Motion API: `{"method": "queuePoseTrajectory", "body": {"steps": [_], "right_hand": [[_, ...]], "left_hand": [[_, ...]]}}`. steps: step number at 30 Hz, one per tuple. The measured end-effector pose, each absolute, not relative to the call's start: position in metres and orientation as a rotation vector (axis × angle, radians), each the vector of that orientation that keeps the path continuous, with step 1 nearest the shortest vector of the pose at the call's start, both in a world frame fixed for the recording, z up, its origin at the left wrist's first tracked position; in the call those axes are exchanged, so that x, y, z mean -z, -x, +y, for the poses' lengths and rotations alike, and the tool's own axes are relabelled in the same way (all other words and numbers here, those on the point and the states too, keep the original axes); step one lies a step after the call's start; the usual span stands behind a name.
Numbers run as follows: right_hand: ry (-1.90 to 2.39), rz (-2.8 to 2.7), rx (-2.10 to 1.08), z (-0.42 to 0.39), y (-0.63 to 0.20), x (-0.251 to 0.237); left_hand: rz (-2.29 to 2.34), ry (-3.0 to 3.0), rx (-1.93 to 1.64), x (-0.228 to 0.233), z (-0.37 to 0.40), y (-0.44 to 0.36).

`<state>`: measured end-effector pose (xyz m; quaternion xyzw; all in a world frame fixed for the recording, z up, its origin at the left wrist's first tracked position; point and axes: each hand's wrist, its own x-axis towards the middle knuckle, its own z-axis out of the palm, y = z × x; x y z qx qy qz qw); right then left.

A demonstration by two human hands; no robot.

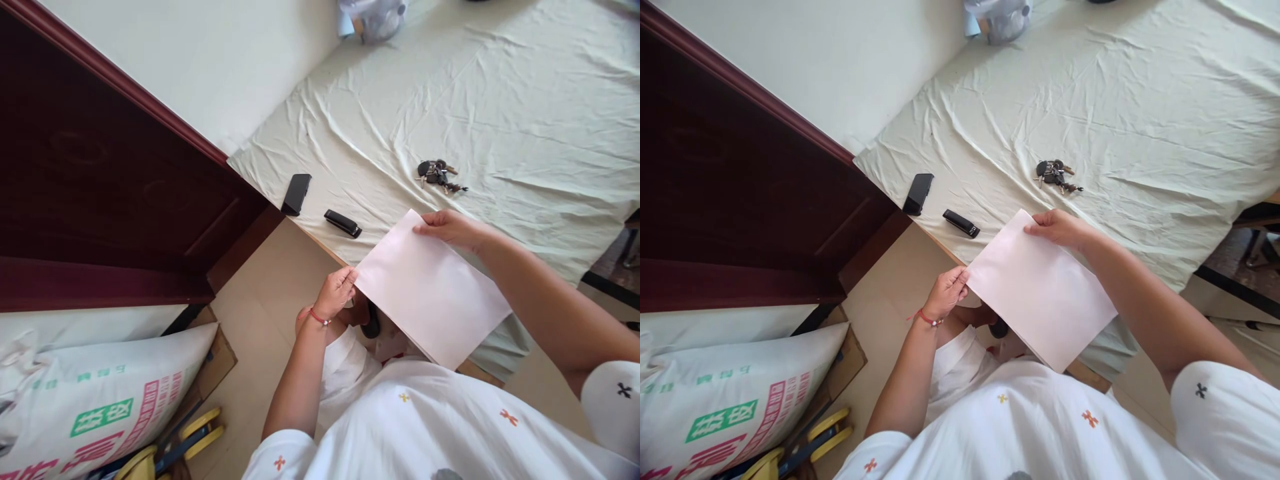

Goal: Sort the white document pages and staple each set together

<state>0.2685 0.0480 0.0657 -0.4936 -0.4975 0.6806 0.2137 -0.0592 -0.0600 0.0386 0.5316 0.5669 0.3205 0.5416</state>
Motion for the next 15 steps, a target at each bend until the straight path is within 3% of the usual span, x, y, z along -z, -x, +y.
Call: {"method": "queuePoseTrajectory", "body": {"steps": [10, 15], "right_hand": [[1.485, -1.365, -1.756, 0.060, -0.249, -0.067], [1.725, -1.784, -1.288, 0.081, -0.239, -0.061]], "left_hand": [[1.379, -0.917, -1.039, -0.029, -0.044, 0.041], [1.372, -0.812, -1.007, -0.028, -0.030, 0.034]]}}
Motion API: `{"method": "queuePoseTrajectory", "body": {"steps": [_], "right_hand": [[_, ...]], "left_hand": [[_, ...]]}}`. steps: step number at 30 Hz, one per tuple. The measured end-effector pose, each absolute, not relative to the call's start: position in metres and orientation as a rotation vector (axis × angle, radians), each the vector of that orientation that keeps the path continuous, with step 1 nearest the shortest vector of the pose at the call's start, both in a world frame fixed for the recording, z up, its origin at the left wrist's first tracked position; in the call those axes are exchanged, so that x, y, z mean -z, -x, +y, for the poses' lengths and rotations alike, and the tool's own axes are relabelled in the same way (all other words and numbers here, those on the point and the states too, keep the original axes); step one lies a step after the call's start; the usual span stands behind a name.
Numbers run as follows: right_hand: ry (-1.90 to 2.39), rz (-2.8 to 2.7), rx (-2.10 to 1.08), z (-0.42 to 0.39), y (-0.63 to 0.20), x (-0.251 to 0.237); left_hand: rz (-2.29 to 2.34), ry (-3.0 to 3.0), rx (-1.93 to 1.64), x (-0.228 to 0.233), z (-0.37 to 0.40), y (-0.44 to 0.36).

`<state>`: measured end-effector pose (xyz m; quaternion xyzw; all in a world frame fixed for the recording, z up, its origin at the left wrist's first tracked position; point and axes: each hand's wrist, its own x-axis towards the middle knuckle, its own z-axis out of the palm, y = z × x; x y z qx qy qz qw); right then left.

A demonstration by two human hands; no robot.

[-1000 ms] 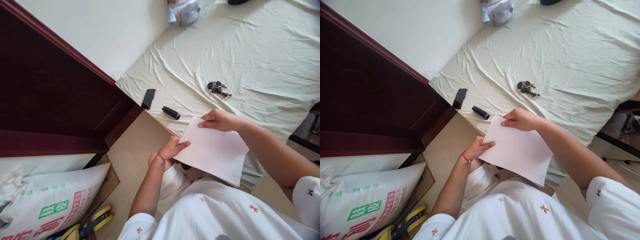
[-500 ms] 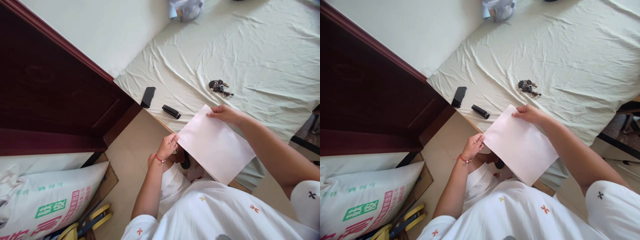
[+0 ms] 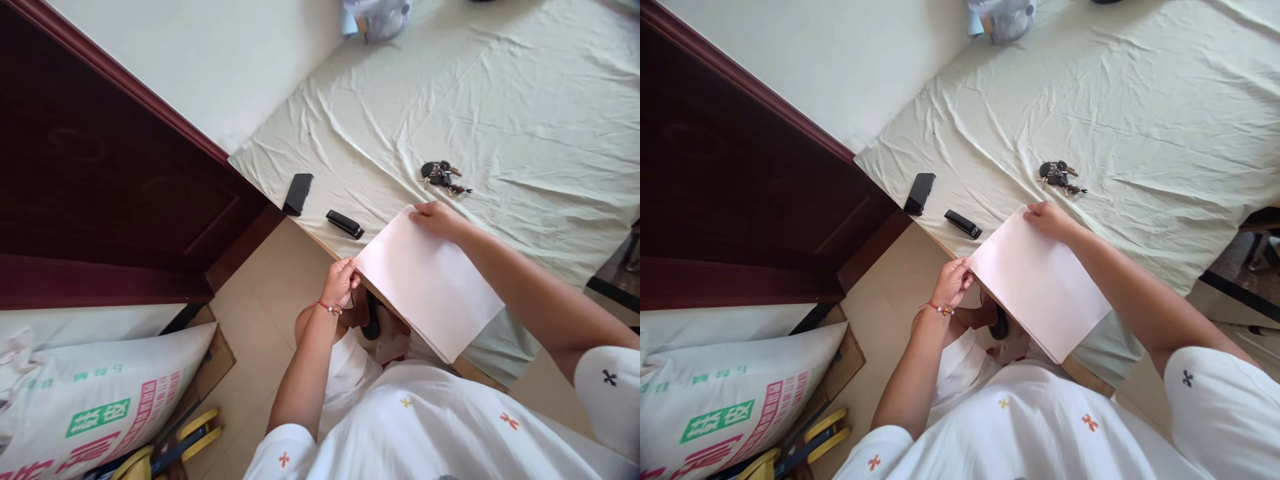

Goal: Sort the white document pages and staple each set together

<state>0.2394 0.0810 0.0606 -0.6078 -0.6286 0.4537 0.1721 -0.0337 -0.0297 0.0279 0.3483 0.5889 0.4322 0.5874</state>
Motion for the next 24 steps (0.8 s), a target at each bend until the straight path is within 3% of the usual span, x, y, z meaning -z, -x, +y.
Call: {"method": "queuePoseTrajectory", "body": {"steps": [7, 24], "right_hand": [[1.781, -2.243, -0.742, 0.114, -0.225, -0.055], [1.879, -2.423, -0.616, 0.149, -0.225, -0.047]], "left_hand": [[1.703, -0.861, -0.990, -0.015, 0.011, 0.035], [1.936, -1.118, -0.756, -0.009, 0.047, 0.036]]}}
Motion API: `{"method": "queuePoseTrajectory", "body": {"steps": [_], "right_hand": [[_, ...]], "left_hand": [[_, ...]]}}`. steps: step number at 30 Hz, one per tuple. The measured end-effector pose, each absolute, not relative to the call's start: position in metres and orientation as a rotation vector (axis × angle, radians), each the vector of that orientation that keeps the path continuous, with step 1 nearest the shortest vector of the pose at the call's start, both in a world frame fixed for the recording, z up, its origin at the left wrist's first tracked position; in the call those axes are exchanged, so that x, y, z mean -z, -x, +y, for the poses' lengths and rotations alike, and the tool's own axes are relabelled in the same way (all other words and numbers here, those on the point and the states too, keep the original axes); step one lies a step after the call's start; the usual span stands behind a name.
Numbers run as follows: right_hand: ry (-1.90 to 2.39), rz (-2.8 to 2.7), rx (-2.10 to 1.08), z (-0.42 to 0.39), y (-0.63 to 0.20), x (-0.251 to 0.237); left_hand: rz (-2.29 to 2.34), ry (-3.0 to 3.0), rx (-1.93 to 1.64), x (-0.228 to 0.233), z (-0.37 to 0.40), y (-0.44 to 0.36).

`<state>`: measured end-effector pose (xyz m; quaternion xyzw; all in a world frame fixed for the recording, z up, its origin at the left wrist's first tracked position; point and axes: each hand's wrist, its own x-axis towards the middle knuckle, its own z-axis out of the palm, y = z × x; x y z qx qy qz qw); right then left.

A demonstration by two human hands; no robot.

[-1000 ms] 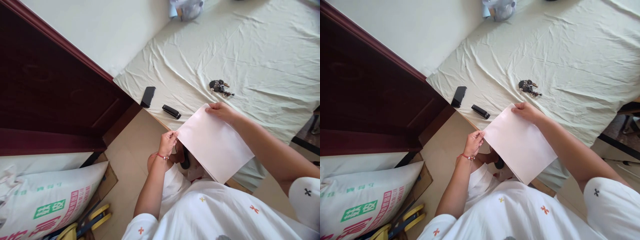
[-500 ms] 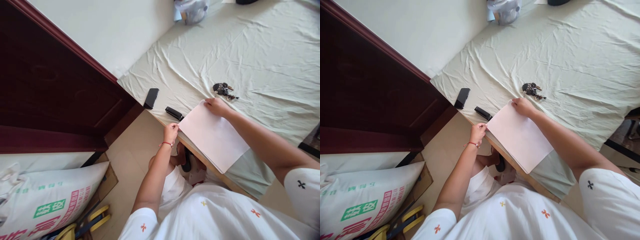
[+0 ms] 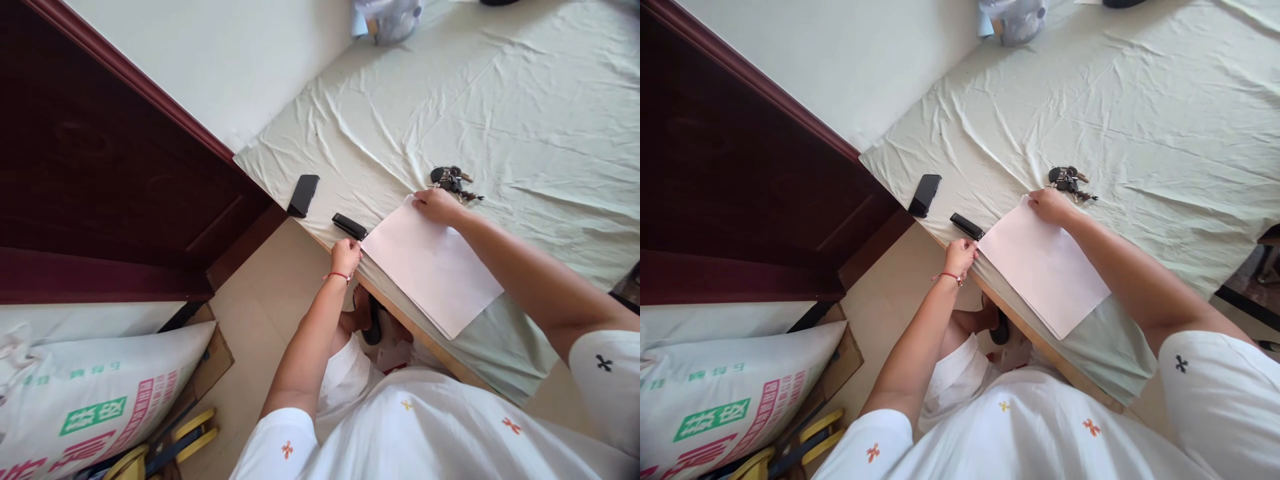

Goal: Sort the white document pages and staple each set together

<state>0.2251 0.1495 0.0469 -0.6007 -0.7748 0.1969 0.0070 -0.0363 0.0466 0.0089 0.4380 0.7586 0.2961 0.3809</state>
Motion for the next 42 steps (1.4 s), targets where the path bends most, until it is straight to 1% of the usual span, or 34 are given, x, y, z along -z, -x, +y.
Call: {"method": "queuePoseTrajectory", "body": {"steps": [9, 16, 18, 20, 22, 24, 27, 35, 42], "right_hand": [[1.928, -2.424, -0.588, 0.157, -0.220, -0.056], [1.874, -2.410, -0.567, 0.165, -0.221, -0.057], [1.861, -2.397, -0.571, 0.166, -0.221, -0.056], [1.852, -2.388, -0.583, 0.167, -0.221, -0.056], [1.848, -2.380, -0.598, 0.167, -0.222, -0.056], [1.843, -2.381, -0.604, 0.167, -0.223, -0.056], [1.839, -2.394, -0.602, 0.167, -0.224, -0.054], [1.841, -2.363, -0.616, 0.168, -0.225, -0.051], [1.860, -2.360, -0.597, 0.169, -0.226, -0.045]], "left_hand": [[1.975, -1.116, -0.728, -0.002, 0.053, 0.036], [2.042, -1.177, -0.778, -0.008, 0.054, 0.040], [2.100, -1.279, -0.846, -0.013, 0.053, 0.043], [2.110, -1.510, -0.971, -0.017, 0.052, 0.046], [1.973, -1.817, -1.058, -0.017, 0.049, 0.050], [1.755, -2.021, -1.033, -0.015, 0.047, 0.054], [1.578, -2.079, -0.951, -0.008, 0.048, 0.063], [1.481, -2.102, -0.845, -0.009, 0.057, 0.081], [1.470, -2.108, -0.940, 0.003, 0.052, 0.079]]}}
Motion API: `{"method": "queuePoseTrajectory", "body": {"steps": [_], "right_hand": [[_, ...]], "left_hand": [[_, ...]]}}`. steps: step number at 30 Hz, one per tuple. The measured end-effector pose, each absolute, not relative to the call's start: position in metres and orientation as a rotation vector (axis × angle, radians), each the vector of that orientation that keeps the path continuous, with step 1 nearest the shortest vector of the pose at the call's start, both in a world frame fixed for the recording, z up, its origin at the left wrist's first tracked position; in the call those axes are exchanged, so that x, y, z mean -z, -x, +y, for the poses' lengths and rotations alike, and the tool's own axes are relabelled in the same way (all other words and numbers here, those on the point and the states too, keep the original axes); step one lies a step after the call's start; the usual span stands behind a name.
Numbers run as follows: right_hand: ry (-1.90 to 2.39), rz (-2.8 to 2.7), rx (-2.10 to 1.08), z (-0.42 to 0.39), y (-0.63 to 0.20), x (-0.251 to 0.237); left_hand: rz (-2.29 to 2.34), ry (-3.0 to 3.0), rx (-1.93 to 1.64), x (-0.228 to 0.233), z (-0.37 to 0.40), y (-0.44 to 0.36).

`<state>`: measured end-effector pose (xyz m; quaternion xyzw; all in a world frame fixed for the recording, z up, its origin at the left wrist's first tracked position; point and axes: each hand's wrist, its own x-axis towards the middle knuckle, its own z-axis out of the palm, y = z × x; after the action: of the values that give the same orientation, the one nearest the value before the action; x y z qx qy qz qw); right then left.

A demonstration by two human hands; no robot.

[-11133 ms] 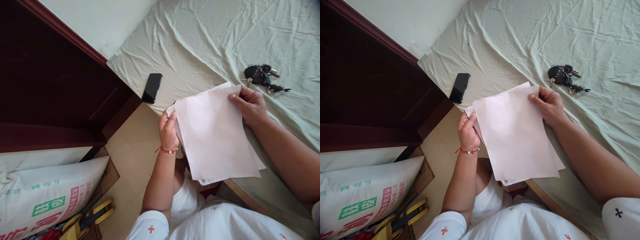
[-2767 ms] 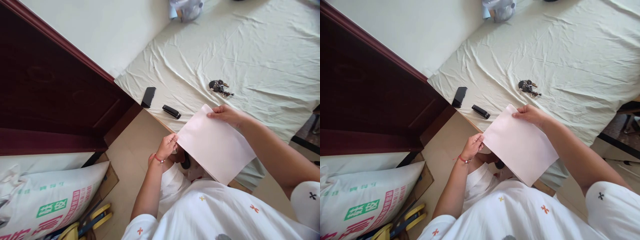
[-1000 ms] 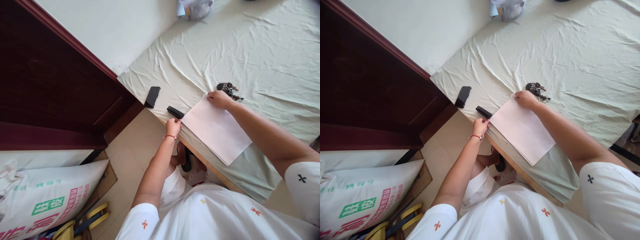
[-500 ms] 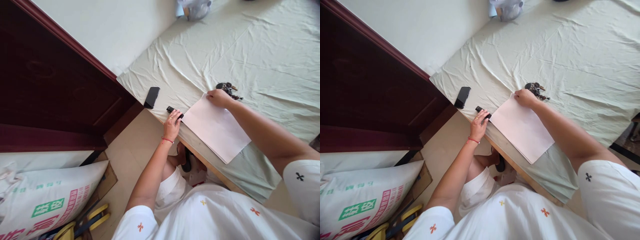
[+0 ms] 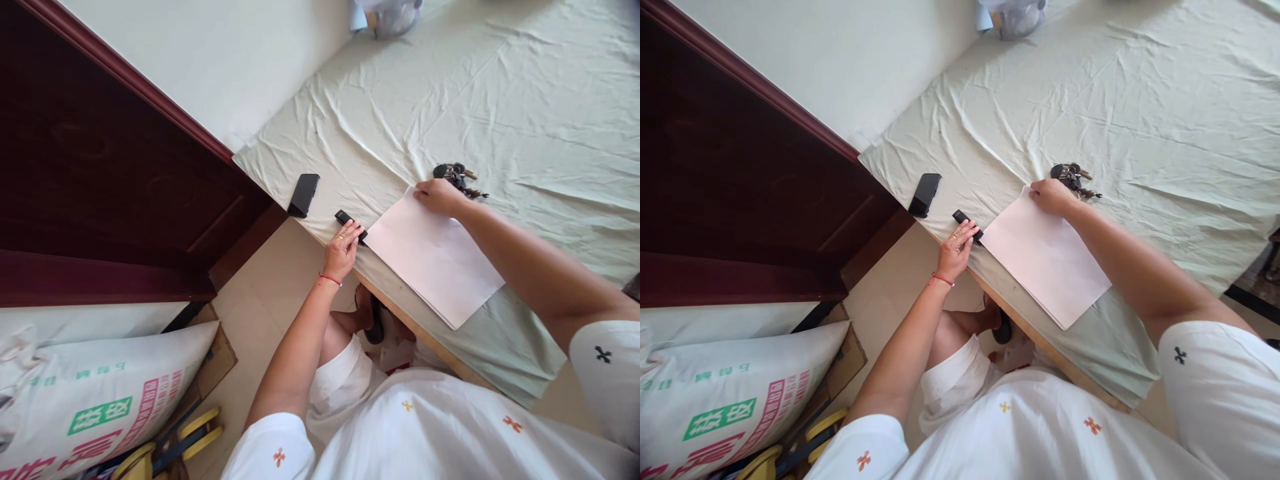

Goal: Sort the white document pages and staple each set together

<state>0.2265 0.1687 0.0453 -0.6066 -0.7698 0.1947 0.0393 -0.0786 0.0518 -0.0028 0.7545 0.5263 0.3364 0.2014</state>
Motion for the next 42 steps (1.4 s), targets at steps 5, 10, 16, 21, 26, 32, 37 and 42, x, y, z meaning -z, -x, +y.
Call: {"method": "queuePoseTrajectory", "body": {"steps": [5, 10, 16, 21, 26, 32, 37, 42], "right_hand": [[1.850, -2.352, -0.608, 0.168, -0.227, -0.041], [1.879, -2.338, -0.625, 0.164, -0.224, -0.050], [1.832, -2.318, -0.645, 0.144, -0.232, -0.057], [1.867, -2.167, -0.867, 0.107, -0.252, -0.048], [1.909, -2.032, -0.923, 0.077, -0.268, -0.041], [1.906, -2.058, -0.807, 0.065, -0.265, -0.033], [1.879, -2.062, -0.701, 0.063, -0.266, -0.025], [1.809, -2.034, -0.716, 0.064, -0.270, -0.020]], "left_hand": [[1.504, -2.159, -0.930, 0.016, 0.049, 0.078], [1.474, -2.164, -0.894, 0.014, 0.054, 0.083], [1.405, -1.930, -0.970, 0.000, 0.046, 0.089], [1.707, -1.593, -1.200, 0.001, 0.029, 0.102], [2.179, -1.457, -1.176, -0.009, 0.045, 0.147], [2.436, -1.634, -0.824, -0.032, 0.110, 0.179], [2.454, -1.656, -0.566, -0.037, 0.168, 0.177], [2.505, -1.563, -0.313, -0.034, 0.201, 0.173]]}}
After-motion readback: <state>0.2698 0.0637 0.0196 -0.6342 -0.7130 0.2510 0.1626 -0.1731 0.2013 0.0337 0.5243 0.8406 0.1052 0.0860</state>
